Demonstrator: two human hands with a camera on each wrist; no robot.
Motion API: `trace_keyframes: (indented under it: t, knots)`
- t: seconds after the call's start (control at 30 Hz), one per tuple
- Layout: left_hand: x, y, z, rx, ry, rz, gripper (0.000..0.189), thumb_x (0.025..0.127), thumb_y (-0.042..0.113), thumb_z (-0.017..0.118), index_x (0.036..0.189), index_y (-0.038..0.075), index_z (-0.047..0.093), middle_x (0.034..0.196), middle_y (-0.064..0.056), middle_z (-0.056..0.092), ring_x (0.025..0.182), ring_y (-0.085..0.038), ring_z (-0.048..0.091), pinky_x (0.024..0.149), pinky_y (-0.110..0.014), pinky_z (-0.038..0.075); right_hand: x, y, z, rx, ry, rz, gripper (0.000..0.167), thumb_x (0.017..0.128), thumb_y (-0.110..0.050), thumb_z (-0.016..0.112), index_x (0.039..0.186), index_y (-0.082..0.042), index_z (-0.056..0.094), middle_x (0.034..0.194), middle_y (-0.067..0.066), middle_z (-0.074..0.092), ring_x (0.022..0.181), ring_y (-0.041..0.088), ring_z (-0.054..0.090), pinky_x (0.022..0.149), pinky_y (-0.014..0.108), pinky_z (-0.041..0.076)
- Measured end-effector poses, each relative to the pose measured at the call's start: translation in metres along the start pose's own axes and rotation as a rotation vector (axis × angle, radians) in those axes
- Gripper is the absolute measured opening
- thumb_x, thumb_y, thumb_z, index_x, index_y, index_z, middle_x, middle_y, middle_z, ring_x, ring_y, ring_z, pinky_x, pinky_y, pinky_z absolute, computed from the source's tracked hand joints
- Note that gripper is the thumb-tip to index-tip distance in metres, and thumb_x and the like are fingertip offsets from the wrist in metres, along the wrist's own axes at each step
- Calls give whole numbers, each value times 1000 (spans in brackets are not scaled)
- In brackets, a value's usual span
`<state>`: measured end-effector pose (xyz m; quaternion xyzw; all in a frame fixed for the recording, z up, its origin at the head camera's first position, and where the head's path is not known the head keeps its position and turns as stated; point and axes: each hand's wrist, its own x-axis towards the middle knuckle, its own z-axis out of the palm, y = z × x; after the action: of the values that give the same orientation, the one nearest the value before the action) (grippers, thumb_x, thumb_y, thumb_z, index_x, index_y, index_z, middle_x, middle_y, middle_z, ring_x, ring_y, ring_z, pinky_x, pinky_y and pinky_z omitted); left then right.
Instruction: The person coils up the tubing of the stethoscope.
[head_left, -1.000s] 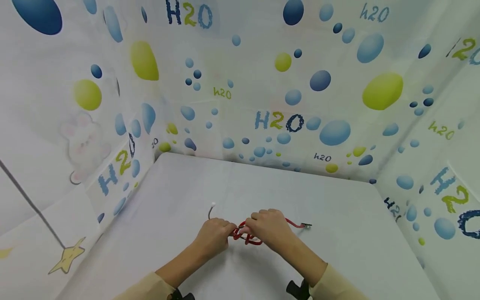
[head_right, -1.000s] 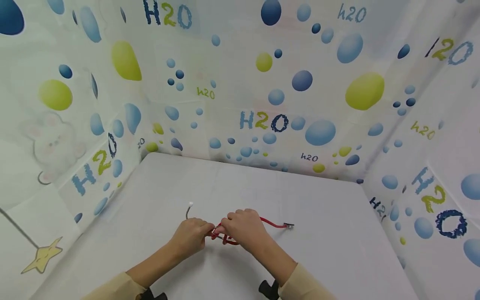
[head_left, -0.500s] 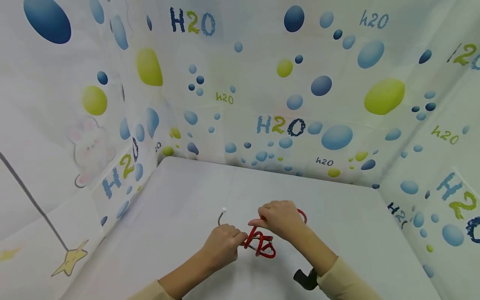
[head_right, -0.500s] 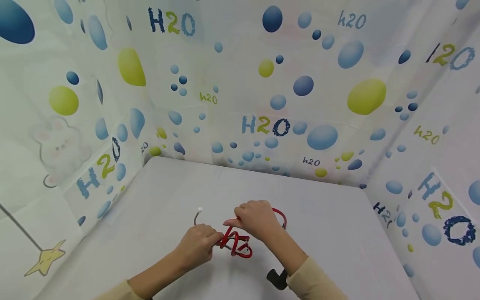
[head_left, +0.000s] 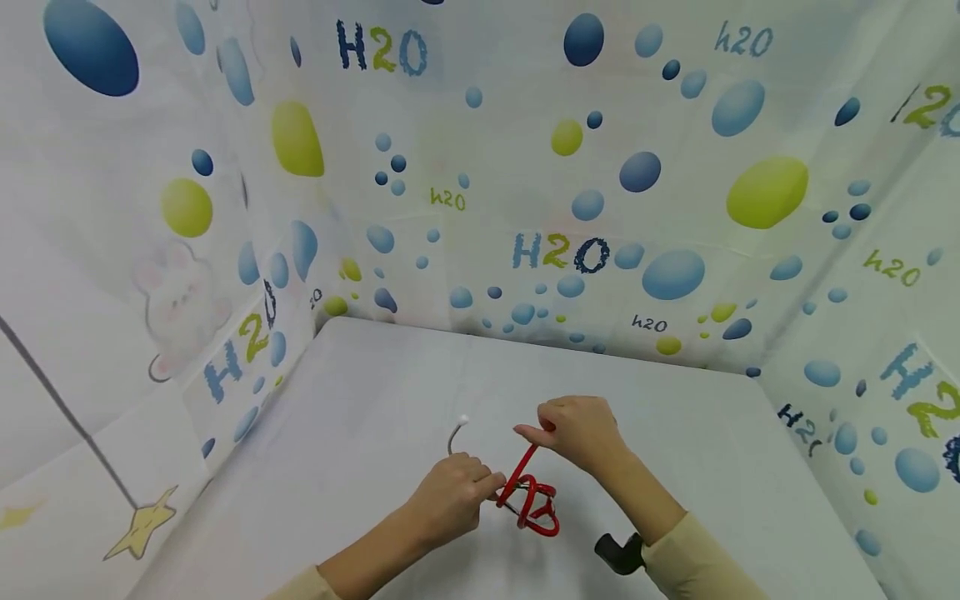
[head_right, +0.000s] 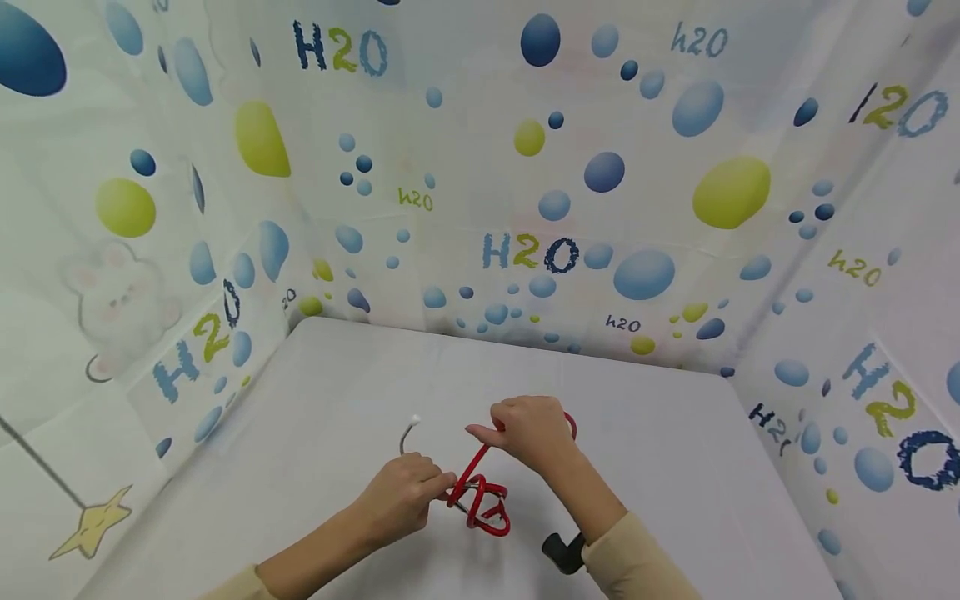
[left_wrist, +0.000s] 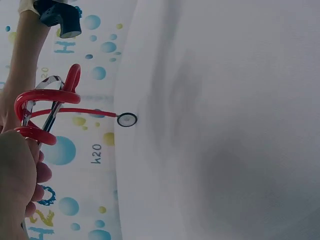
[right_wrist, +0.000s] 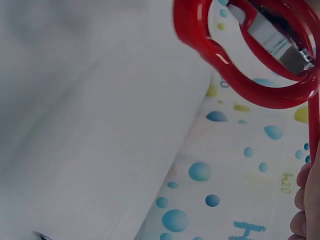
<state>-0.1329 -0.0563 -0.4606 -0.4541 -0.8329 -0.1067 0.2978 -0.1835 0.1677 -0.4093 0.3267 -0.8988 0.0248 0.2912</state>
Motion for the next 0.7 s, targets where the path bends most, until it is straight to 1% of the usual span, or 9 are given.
trace_keyframes:
  t: [0.07, 0.13, 0.27, 0.33, 0.43, 0.5, 0.63, 0.7]
  knots:
    - [0, -1, 0, 4, 13, -5, 22, 70, 10, 80, 87, 18, 69, 65, 10, 64, 58, -5, 53, 57, -17, 41, -1, 3, 2, 4, 23, -4, 43, 78, -53, 69, 54, -23, 51, 46, -11, 42, 43, 1, 24, 42, 13, 20]
    - [0, -3, -1, 0, 7, -11, 23, 70, 11, 81, 88, 18, 69, 66, 10, 64, 59, -5, 54, 58, -17, 42, -1, 4, 2, 1, 54, -20, 43, 80, -53, 67, 54, -22, 51, 46, -11, 43, 43, 2, 25, 42, 13, 20]
    - [0, -4, -4, -28, -56, -28, 25, 71, 12, 81, 93, 18, 69, 71, 9, 66, 64, -5, 56, 62, -16, 44, -1, 8, 1, -9, 101, -62, 46, 85, -55, 60, 54, -22, 51, 46, -10, 43, 43, 2, 25, 42, 13, 20]
    - [1, -5, -5, -44, -88, -33, 26, 72, 12, 80, 95, 17, 69, 74, 9, 67, 67, -5, 58, 65, -17, 46, -1, 10, 0, -18, 108, -74, 47, 86, -55, 57, 54, -22, 51, 46, -10, 43, 43, 1, 25, 42, 12, 20]
    - [1, -5, -7, -72, -118, -45, 28, 73, 10, 79, 97, 17, 68, 77, 9, 67, 70, -5, 59, 68, -17, 47, -2, 12, 1, -25, 112, -68, 46, 86, -53, 59, 54, -21, 52, 46, -9, 45, 42, 2, 26, 42, 13, 21]
    - [1, -6, -6, -90, -134, -69, 28, 74, 9, 79, 99, 16, 68, 80, 8, 68, 73, -5, 60, 70, -18, 48, -3, 12, 3, -23, 104, -52, 43, 85, -50, 62, 55, -21, 53, 47, -9, 46, 43, 3, 28, 42, 13, 24]
    - [-5, -6, -3, -130, -168, -136, 30, 74, 5, 78, 101, 13, 69, 85, 7, 69, 77, -6, 62, 73, -19, 50, -7, 9, 10, 55, 62, -19, 34, 85, -41, 67, 61, -21, 56, 50, -11, 47, 47, 2, 35, 47, 11, 34]
    - [-7, -6, -1, -142, -169, -149, 29, 74, 3, 77, 100, 13, 69, 85, 7, 69, 77, -6, 62, 72, -18, 50, -11, 8, 13, 107, 42, -3, 29, 86, -37, 68, 65, -20, 58, 53, -11, 48, 50, 2, 39, 51, 11, 39]
